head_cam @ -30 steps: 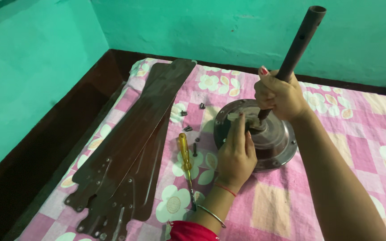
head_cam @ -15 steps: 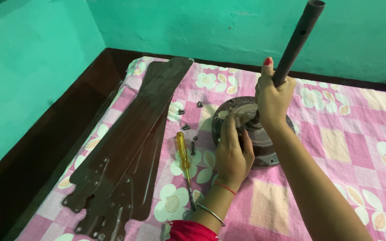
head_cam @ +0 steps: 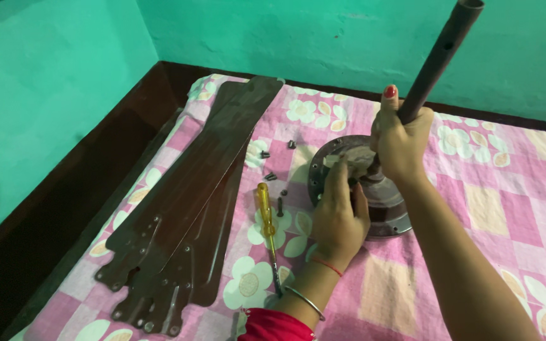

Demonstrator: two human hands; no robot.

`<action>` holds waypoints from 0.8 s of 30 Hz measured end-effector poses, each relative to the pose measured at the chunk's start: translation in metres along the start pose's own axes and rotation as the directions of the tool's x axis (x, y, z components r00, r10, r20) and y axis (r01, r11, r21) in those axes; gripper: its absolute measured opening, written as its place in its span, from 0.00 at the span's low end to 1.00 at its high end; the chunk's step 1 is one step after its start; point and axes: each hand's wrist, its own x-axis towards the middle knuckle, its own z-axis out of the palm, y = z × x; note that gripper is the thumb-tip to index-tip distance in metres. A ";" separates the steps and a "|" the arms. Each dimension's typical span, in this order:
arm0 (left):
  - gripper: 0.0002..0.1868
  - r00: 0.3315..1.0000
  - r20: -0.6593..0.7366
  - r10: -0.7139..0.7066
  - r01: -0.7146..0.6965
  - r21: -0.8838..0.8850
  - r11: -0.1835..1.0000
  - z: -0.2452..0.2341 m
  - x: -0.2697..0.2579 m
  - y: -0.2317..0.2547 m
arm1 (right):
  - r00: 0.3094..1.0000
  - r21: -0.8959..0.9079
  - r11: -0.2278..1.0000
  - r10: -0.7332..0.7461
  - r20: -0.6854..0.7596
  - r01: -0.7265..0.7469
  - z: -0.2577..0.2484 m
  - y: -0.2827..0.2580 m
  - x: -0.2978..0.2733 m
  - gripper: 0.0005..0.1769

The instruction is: The person assembles a ceiling fan hub by inserting a white plastic ring and tightening it with a screwdriver. They handle screws and fan blades placed nearby on a table.

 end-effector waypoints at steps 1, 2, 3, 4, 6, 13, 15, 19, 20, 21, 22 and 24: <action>0.28 1.000 -0.003 0.003 -0.003 0.017 1.000 0.002 0.000 0.001 | 0.999 0.010 1.000 0.019 0.026 -0.019 -0.001 -0.001 0.000 0.32; 0.28 1.000 -0.006 0.006 -0.006 0.034 0.999 0.002 0.000 0.002 | 0.998 0.020 0.999 0.038 0.052 -0.039 -0.003 -0.002 0.000 0.33; 0.28 1.000 0.000 0.009 -0.009 0.030 1.000 0.001 0.001 0.002 | 0.996 0.028 0.998 0.054 0.077 -0.056 -0.005 -0.002 0.002 0.33; 0.28 1.000 0.006 0.012 -0.012 0.026 1.000 0.001 0.000 0.002 | 0.989 0.070 0.993 0.089 0.118 -0.098 -0.007 -0.003 0.003 0.32; 0.27 1.000 0.015 0.023 -0.023 0.017 1.000 0.001 0.000 0.002 | 0.967 0.145 0.972 0.153 0.204 -0.184 -0.011 -0.004 0.006 0.31; 0.25 0.997 0.047 0.063 -0.064 0.013 0.998 -0.001 0.000 -0.001 | 0.942 0.167 0.949 0.221 0.253 -0.268 -0.016 0.000 0.009 0.28; 0.24 0.996 0.045 0.075 -0.076 0.018 0.997 -0.001 -0.001 -0.002 | 0.954 0.150 0.957 0.213 0.209 -0.247 -0.014 0.001 0.006 0.29; 0.22 0.997 0.027 0.076 -0.076 -0.004 0.997 -0.002 0.001 -0.006 | 0.976 0.075 0.979 0.179 0.121 -0.189 -0.007 0.007 0.001 0.29; 0.22 0.997 0.025 0.068 -0.068 -0.007 0.998 -0.002 0.001 -0.006 | 0.980 0.048 0.982 0.177 0.097 -0.182 -0.005 0.009 -0.003 0.29; 0.20 0.998 0.031 0.056 -0.056 -0.012 0.998 -0.001 0.001 -0.007 | 0.982 0.020 0.984 0.173 0.073 -0.175 -0.005 0.010 -0.004 0.28; 0.19 0.998 0.037 0.044 -0.044 -0.016 0.999 -0.001 0.001 -0.007 | 0.981 0.031 0.984 0.175 0.083 -0.178 -0.006 0.010 -0.004 0.30; 0.17 0.999 0.036 0.036 -0.035 -0.026 0.999 -0.002 0.001 -0.008 | 0.977 0.057 0.981 0.180 0.110 -0.187 -0.006 0.011 -0.005 0.32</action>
